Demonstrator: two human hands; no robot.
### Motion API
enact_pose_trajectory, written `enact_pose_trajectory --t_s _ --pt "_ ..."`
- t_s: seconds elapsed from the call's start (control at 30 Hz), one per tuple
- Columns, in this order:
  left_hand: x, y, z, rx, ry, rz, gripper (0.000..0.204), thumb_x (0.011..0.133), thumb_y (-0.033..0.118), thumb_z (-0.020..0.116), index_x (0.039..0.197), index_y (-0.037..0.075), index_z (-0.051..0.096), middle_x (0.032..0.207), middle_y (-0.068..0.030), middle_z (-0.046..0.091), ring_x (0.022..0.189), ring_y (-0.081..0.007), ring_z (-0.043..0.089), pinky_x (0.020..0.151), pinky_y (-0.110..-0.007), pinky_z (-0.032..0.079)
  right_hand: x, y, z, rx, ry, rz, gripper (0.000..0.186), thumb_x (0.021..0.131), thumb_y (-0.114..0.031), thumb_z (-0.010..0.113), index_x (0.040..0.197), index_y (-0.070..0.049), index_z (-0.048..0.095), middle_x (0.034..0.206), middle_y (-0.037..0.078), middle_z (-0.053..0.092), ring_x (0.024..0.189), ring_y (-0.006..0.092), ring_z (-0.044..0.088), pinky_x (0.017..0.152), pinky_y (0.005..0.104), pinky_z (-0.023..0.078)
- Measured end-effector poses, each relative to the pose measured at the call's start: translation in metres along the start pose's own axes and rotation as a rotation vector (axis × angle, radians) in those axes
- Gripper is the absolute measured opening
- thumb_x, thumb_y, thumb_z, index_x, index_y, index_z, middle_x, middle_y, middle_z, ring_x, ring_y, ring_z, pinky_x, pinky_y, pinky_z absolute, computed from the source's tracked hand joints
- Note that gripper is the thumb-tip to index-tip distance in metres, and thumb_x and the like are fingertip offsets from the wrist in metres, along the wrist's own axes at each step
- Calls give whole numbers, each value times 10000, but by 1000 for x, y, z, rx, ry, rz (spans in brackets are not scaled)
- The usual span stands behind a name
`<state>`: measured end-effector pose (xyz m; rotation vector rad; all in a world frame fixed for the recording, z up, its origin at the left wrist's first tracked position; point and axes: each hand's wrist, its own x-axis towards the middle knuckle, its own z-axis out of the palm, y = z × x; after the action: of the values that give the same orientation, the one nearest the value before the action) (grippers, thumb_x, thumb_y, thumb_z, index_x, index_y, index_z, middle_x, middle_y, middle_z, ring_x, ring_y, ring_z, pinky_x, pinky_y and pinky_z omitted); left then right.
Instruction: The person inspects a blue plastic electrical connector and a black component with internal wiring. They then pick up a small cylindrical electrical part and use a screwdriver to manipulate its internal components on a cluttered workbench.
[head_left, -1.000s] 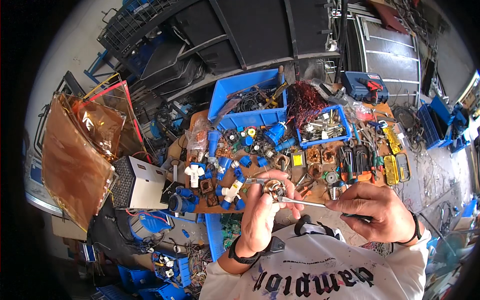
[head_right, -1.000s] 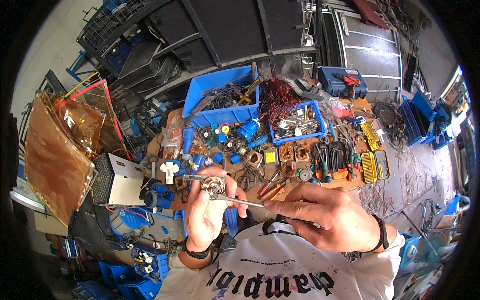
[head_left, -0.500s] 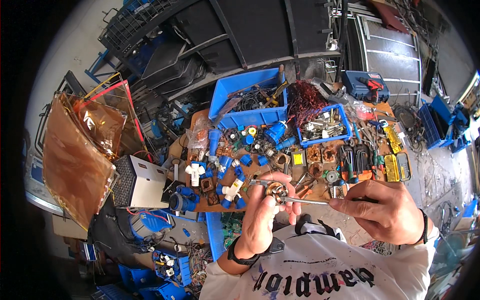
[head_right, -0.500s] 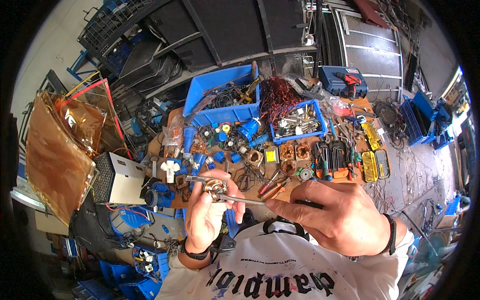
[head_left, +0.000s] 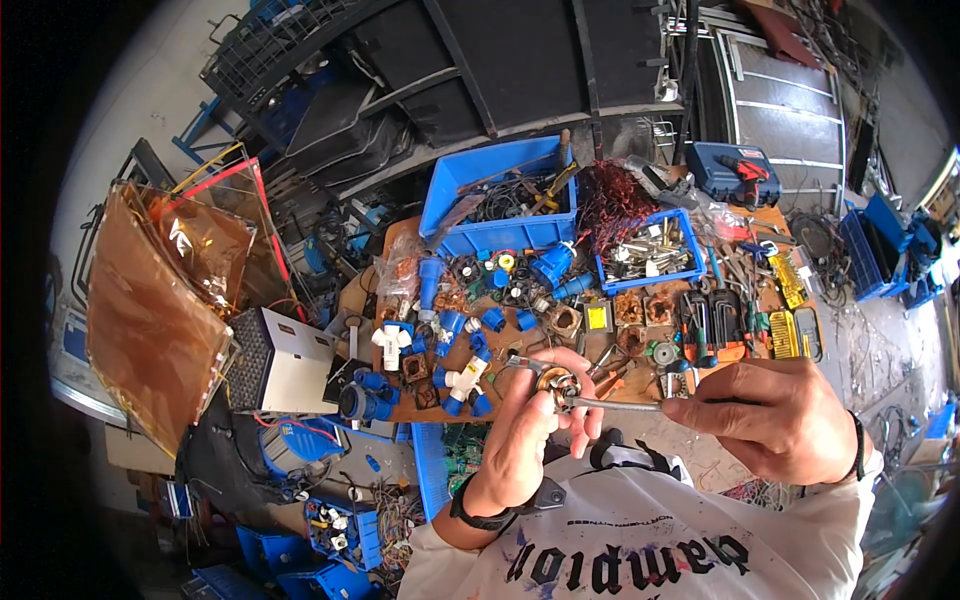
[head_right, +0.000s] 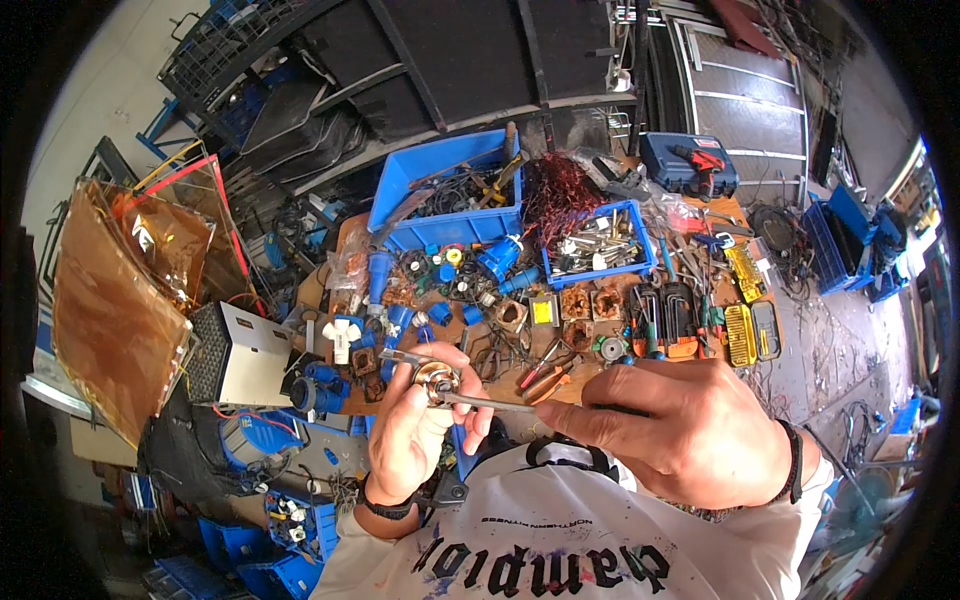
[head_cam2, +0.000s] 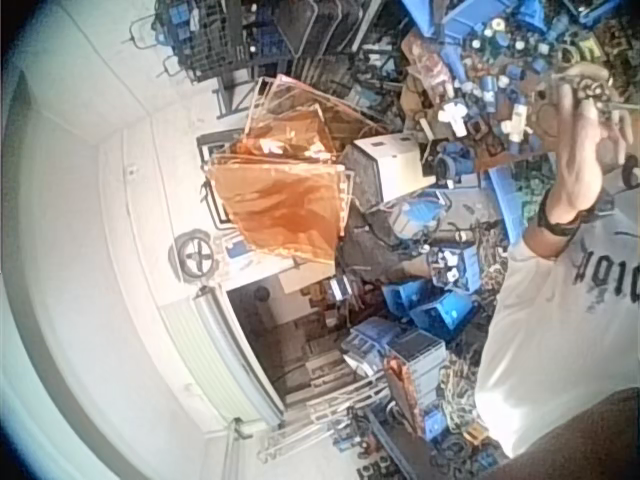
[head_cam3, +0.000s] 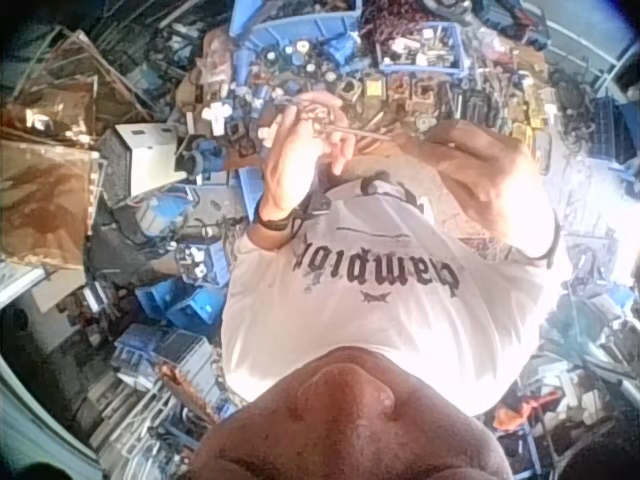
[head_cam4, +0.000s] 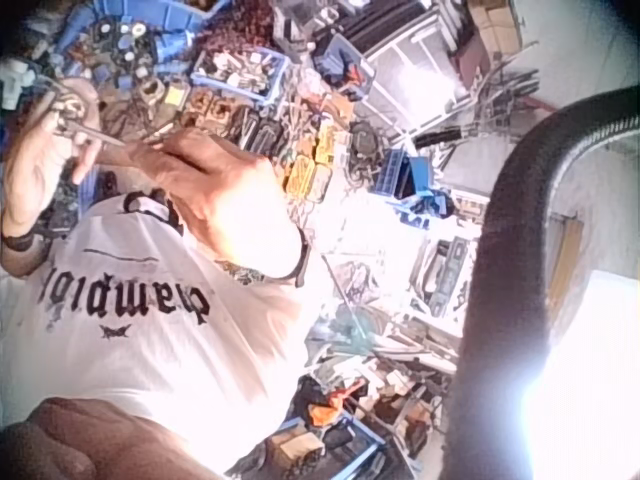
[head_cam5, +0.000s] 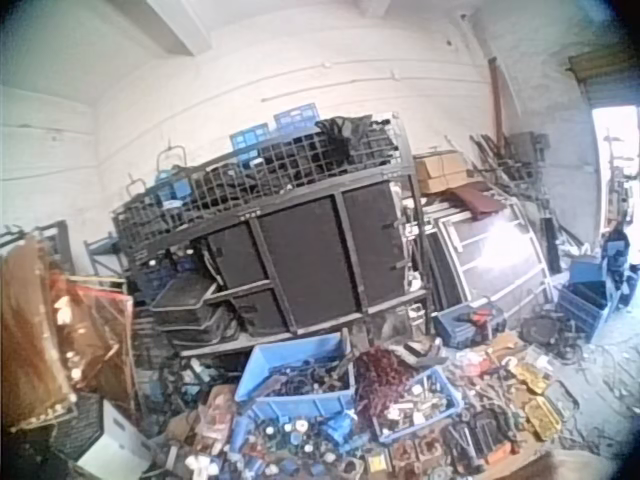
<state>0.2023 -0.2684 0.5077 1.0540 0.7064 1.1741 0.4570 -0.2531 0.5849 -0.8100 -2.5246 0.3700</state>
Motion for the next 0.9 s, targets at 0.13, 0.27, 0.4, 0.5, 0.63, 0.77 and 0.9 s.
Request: enact_pose_trajectory --t_s 0.13,0.27,0.4,0.5,0.63,0.77,0.9 --pt "0 1 -3 -102 -55 -58 465 1006 390 385 1247 -7 405 845 -92 480 694 -245 548 519 -314 444 1 2 2 44 6 8 444 704 -19 674 1136 -117 699 869 14 633 696 186 653 611 322 558" --pt "0 2 -1 -160 -53 -88 480 1002 402 393 1250 -9 402 835 -90 475 682 -248 545 514 -315 441 2 4 5 99 20 28 455 715 -4 678 1151 -132 694 868 6 629 691 183 653 617 321 563" --pt "1 2 -3 -102 -57 -65 482 1004 399 392 1256 -12 397 841 -90 475 692 -249 551 518 -314 445 2 6 5 96 10 25 466 716 -8 682 1163 -139 687 865 4 623 684 185 650 614 324 562" --pt "1 0 -2 -36 -36 -71 475 1008 389 386 1255 -17 395 838 -88 476 701 -241 560 524 -306 450 2 7 2 82 -17 33 471 714 -10 682 1168 -135 681 861 9 621 682 192 648 608 329 559" --pt "3 0 -3 -27 -49 -75 471 1012 381 380 1249 -25 395 839 -87 479 705 -229 565 529 -294 453 3 7 2 81 -40 36 475 713 -8 678 1172 -128 674 858 16 619 671 201 645 596 340 558" --pt "5 1 -6 -23 -87 -83 467 1012 375 377 1243 -30 393 846 -88 482 705 -226 566 525 -289 452 5 7 -1 112 -76 55 474 716 -7 675 1176 -122 673 863 20 623 670 202 643 602 340 554" --pt "3 1 -14 16 -139 -168 551 1020 476 357 1270 -15 381 1012 -101 456 800 -195 536 594 -268 452 4 11 1 174 -124 98 479 739 15 668 1194 -137 670 871 35 631 683 210 648 615 334 544"
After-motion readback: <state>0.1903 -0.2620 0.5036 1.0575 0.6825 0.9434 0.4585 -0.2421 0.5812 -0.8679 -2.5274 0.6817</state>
